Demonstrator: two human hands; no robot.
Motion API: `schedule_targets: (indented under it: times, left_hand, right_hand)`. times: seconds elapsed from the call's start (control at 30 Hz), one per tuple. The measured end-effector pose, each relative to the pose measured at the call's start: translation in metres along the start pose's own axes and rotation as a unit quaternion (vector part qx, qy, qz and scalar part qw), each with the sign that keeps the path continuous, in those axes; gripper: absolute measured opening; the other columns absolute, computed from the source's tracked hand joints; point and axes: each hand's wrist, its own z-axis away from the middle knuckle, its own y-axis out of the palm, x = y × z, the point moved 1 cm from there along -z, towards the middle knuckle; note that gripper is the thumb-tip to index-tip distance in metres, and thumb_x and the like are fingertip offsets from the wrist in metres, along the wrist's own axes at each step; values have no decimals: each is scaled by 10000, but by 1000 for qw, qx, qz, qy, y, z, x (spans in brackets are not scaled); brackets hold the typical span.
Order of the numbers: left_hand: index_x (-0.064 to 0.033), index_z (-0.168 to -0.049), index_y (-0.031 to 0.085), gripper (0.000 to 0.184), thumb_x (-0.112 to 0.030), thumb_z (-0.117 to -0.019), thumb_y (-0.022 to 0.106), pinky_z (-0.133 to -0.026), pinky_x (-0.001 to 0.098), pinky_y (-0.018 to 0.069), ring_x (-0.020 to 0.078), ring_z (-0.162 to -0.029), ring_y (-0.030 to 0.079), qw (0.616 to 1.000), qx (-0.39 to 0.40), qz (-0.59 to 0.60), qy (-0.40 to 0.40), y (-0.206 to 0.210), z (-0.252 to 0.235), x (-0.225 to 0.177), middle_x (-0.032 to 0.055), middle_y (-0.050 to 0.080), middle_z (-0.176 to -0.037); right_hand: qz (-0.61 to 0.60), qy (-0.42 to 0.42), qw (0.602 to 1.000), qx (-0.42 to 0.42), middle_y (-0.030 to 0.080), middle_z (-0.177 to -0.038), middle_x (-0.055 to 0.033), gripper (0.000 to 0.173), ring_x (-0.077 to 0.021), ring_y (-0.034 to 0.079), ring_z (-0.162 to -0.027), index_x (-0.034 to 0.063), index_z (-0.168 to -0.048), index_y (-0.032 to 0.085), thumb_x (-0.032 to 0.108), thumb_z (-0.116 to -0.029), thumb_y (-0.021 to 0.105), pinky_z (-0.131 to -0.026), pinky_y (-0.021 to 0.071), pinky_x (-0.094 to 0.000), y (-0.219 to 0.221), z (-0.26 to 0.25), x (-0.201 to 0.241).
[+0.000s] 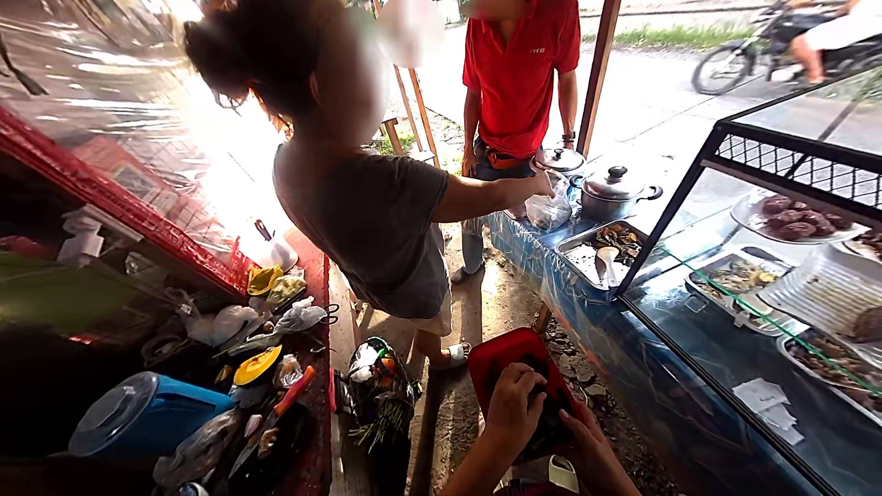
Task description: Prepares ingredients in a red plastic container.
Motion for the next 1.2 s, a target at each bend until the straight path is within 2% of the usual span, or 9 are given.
schedule_targets:
  times: [0.13,0.27,0.43,0.53,0.67,0.87,0.93,1.07,1.2]
  left_hand:
    - [6,-1093,750,190,-54,-922,692,-1050,456,508,352,-1181,640,1000,13,21,2,0,3,-11,223,682,-1194]
    - [16,-1081,749,177,-36,-928,676,-1029,473,508,368,-1172,637,999,2,41,-1,-2,12,-13,234,679,-1191]
    - [20,-1096,743,180,-41,-948,660,-1035,481,497,380,-1172,629,998,-12,51,-42,-11,35,-2,241,669,-1202]
    - [16,-1068,747,160,-37,-949,655,-1018,472,506,368,-1151,638,995,-65,46,-61,-22,51,6,228,679,-1174]
    - [6,-989,757,125,-7,-928,649,-983,433,540,321,-1082,676,978,-192,26,-72,-30,74,24,190,714,-1070]
    - [23,-1018,745,150,-15,-948,618,-976,411,556,307,-1079,684,936,-283,-27,-206,-50,125,47,200,711,-1083]
    - [27,-1033,740,157,-13,-938,621,-933,399,577,303,-1063,690,920,-307,-50,-241,-61,143,58,216,699,-1107]
    - [13,-1035,745,153,-39,-941,636,-867,383,595,288,-995,706,901,-318,-89,-281,-85,169,80,211,704,-1099]
    - [13,-1065,743,179,-72,-967,619,-893,372,576,273,-998,694,895,-295,-78,-325,-122,179,116,207,698,-1119]
  right_hand:
    - [58,-30,998,1,647,-1230,-157,663,-246,716,-986,45,-1554,246,277,-996,520,-786,635,-470,-2,4,2]
    - [50,-28,998,34,672,-1145,-69,587,-188,723,-950,64,-1496,282,286,-998,500,-782,645,-438,1,6,3]
    - [76,34,996,35,653,-1163,-94,506,-212,723,-946,104,-1503,267,235,-1044,432,-757,642,-433,5,3,-6]
    - [100,60,991,64,644,-1219,-105,533,-216,718,-1006,109,-1522,251,241,-1037,428,-796,639,-444,11,4,-12]
    - [123,100,983,87,629,-1263,-127,507,-232,704,-1060,99,-1526,264,231,-1060,415,-838,633,-452,15,1,-19]
    - [163,173,966,98,612,-1275,-158,543,-256,701,-1041,107,-1545,246,232,-1048,426,-805,630,-469,18,-8,-30]
    - [178,188,961,97,610,-1261,-158,535,-248,697,-1029,104,-1537,255,229,-1051,440,-803,626,-455,19,-14,-34]
    - [190,170,963,90,601,-1261,-163,593,-258,701,-1014,103,-1540,242,250,-1017,479,-782,630,-456,26,-12,-39]
    - [167,136,974,67,613,-1274,-136,579,-224,705,-1028,117,-1563,220,260,-1045,435,-789,634,-436,40,-10,-49]
